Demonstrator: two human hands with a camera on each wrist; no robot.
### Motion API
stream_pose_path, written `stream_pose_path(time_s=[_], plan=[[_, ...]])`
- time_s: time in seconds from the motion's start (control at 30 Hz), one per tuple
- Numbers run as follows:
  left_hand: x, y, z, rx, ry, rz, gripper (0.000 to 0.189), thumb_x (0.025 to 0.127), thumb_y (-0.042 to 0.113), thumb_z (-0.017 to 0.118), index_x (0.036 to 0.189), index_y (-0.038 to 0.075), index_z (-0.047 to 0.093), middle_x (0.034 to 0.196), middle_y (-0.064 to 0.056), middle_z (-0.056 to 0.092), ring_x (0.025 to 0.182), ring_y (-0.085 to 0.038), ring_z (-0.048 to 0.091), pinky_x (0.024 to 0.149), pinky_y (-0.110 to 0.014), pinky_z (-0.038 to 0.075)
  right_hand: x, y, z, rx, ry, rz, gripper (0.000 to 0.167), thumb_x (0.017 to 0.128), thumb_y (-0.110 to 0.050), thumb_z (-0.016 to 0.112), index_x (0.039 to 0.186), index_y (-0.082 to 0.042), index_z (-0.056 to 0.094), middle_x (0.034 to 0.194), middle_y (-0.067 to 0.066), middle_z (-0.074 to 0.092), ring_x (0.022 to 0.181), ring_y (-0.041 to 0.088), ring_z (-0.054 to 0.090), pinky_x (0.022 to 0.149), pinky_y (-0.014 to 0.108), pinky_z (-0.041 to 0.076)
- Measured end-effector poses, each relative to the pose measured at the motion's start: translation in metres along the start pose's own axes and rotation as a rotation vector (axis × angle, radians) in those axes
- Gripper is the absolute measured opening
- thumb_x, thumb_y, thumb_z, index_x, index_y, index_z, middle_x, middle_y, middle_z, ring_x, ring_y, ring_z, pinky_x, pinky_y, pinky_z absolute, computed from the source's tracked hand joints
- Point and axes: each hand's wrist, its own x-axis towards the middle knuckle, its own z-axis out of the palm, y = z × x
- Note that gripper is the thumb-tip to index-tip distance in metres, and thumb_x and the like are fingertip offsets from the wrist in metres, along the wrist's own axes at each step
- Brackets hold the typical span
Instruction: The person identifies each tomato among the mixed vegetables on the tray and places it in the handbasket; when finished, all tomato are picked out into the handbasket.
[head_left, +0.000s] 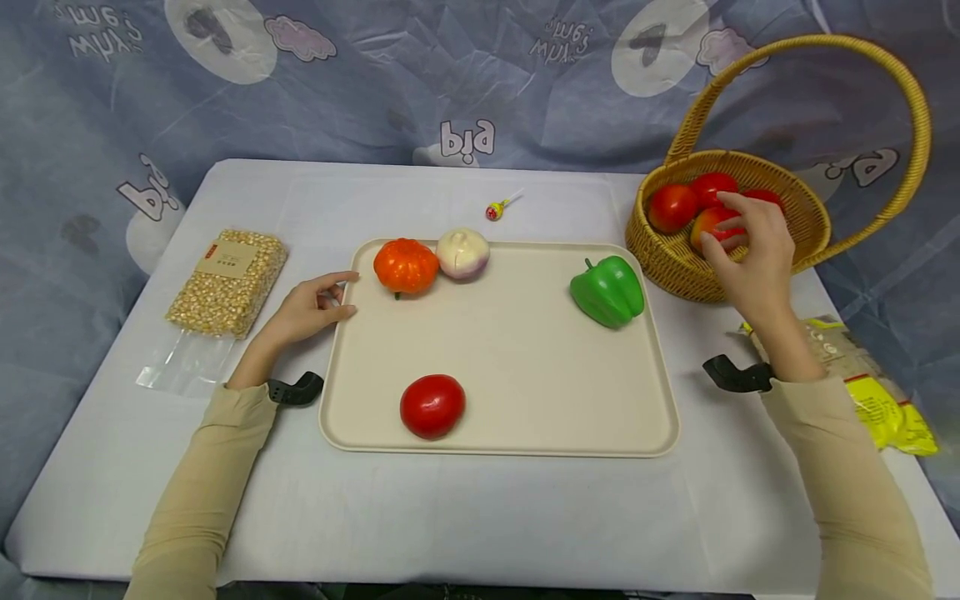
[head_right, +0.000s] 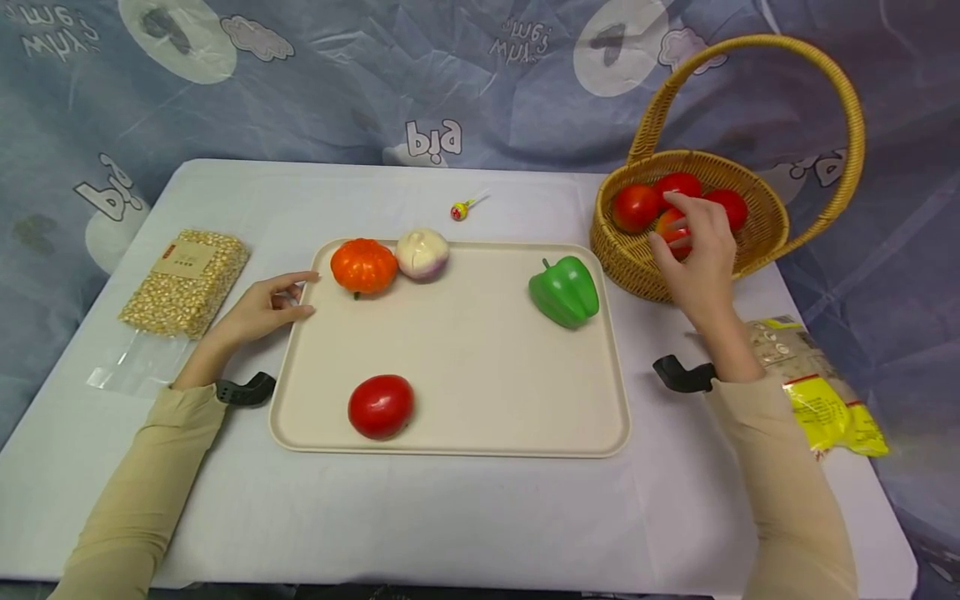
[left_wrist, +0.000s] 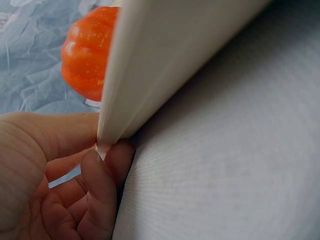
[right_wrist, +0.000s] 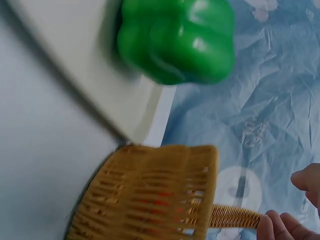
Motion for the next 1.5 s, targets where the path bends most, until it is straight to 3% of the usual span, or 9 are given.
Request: stream_pose_path(time_s=[0.2, 0.53, 0.73, 0.97, 1.3, 1.5], plan=[[0.000, -0.006, -0.001, -0.009, -0.002, 0.006, 0.051, 0.088, 0.013, 0.064, 0.135, 0.002, 0.048, 0.095, -0.014, 0.053, 0.062, -0.004, 0.045, 0.060, -0.018, 0.038, -0.006, -0.020, 0.006, 0.048, -0.025, -0.092, 0.044, 0.081, 0.001, 0.064, 0.125, -0.005, 0.058, 0.117, 0.023, 0.054, 0.087, -0.018, 0.046, 0.076, -0.002, 0.038], [0.001, -0.009, -0.001, -0.005, -0.003, 0.011, 0.052, 0.088, 0.014, 0.064, 0.135, 0.000, 0.047, 0.096, -0.015, 0.053, 0.063, -0.004, 0.045, 0.060, -0.018, 0.037, -0.019, -0.052, 0.024, 0.153, -0.027, -0.205, 0.045, 0.074, 0.014, 0.067, 0.116, 0.000, 0.061, 0.116, 0.022, 0.058, 0.091, -0.013, 0.049, 0.076, -0.001, 0.038], [0.001, -0.008, -0.001, 0.000, -0.001, 0.014, 0.052, 0.088, 0.014, 0.064, 0.135, 0.000, 0.047, 0.097, -0.016, 0.053, 0.063, -0.004, 0.045, 0.060, -0.018, 0.037, -0.028, -0.068, 0.033, 0.195, -0.059, -0.264, 0.046, 0.071, 0.015, 0.068, 0.115, 0.001, 0.061, 0.115, 0.021, 0.058, 0.088, 0.000, 0.052, 0.078, 0.003, 0.040], [0.001, -0.008, 0.000, -0.009, 0.006, 0.011, 0.050, 0.088, 0.013, 0.064, 0.134, 0.002, 0.049, 0.095, -0.016, 0.054, 0.063, -0.004, 0.046, 0.061, -0.018, 0.038, -0.039, -0.088, 0.044, 0.304, -0.121, -0.346, 0.048, 0.069, 0.016, 0.069, 0.114, 0.002, 0.061, 0.114, 0.022, 0.057, 0.085, 0.020, 0.056, 0.075, 0.008, 0.042], [0.000, -0.007, -0.001, -0.017, 0.001, -0.002, 0.051, 0.088, 0.014, 0.064, 0.134, 0.003, 0.049, 0.096, -0.016, 0.053, 0.062, -0.003, 0.046, 0.060, -0.018, 0.038, -0.051, -0.112, 0.064, 0.352, -0.245, -0.447, 0.048, 0.071, 0.012, 0.069, 0.116, -0.001, 0.061, 0.114, 0.019, 0.057, 0.077, 0.019, 0.054, 0.068, 0.020, 0.043], [0.000, -0.005, -0.001, -0.022, 0.000, 0.004, 0.051, 0.088, 0.015, 0.064, 0.135, 0.003, 0.048, 0.095, -0.015, 0.053, 0.061, -0.003, 0.045, 0.059, -0.019, 0.037, -0.060, -0.124, 0.077, 0.395, -0.346, -0.483, 0.044, 0.075, 0.005, 0.069, 0.117, -0.002, 0.061, 0.117, 0.018, 0.056, 0.086, 0.019, 0.056, 0.069, 0.019, 0.045]])
